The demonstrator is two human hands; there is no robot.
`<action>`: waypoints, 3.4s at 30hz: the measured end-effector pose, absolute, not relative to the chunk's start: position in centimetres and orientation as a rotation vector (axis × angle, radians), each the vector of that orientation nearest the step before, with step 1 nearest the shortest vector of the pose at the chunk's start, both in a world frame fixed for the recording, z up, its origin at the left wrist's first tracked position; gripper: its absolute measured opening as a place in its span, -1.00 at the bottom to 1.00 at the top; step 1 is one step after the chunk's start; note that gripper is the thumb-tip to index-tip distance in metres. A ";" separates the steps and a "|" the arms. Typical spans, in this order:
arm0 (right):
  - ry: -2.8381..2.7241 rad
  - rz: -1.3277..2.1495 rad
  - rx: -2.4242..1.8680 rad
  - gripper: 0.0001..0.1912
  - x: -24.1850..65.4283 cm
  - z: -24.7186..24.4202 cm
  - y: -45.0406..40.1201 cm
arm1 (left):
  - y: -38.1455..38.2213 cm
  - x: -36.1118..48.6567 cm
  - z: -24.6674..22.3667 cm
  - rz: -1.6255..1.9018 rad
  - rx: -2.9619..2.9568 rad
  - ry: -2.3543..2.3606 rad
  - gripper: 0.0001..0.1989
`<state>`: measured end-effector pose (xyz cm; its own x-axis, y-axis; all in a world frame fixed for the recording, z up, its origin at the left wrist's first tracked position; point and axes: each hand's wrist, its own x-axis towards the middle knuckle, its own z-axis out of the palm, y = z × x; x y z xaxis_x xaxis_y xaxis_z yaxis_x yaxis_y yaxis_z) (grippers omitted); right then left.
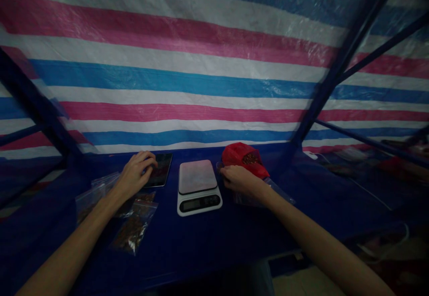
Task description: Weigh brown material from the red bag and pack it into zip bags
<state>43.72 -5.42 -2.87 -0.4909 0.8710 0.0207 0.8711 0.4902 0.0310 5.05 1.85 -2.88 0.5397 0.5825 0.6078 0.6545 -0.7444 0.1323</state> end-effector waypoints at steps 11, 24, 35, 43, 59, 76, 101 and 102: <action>-2.693 -0.125 -1.571 -0.81 43.1 -3.0 -5.6 | 1.9 5.2 -2.9 -1.073 -2.718 -1.048 -0.77; -2.155 0.251 -1.351 -0.80 45.1 -1.9 -2.8 | 2.0 5.1 -2.4 -0.956 -2.658 -0.986 -0.79; -2.100 0.228 -1.893 -0.73 56.1 -0.2 -1.9 | 1.5 5.0 -2.3 -0.993 -2.622 -0.918 -0.81; -2.236 -0.114 -1.819 -0.74 53.9 -5.0 -0.4 | 1.3 5.3 -2.8 -0.964 -2.653 -0.882 -0.81; -2.155 -0.118 -1.445 -0.74 55.6 -5.0 0.1 | -1.1 6.9 -2.3 -0.968 -2.682 -0.728 -0.79; -2.004 -0.162 -1.428 -0.75 54.8 -2.1 -1.6 | 0.7 4.9 -2.5 -0.919 -2.576 -1.062 -0.77; -2.211 0.020 -1.114 -0.69 45.2 -5.1 -2.6 | 1.1 5.2 -2.4 -0.993 -2.583 -1.044 -0.78; -2.215 0.025 -1.102 -0.69 45.2 -5.0 -2.7 | 1.1 5.3 -2.3 -0.993 -2.583 -1.054 -0.77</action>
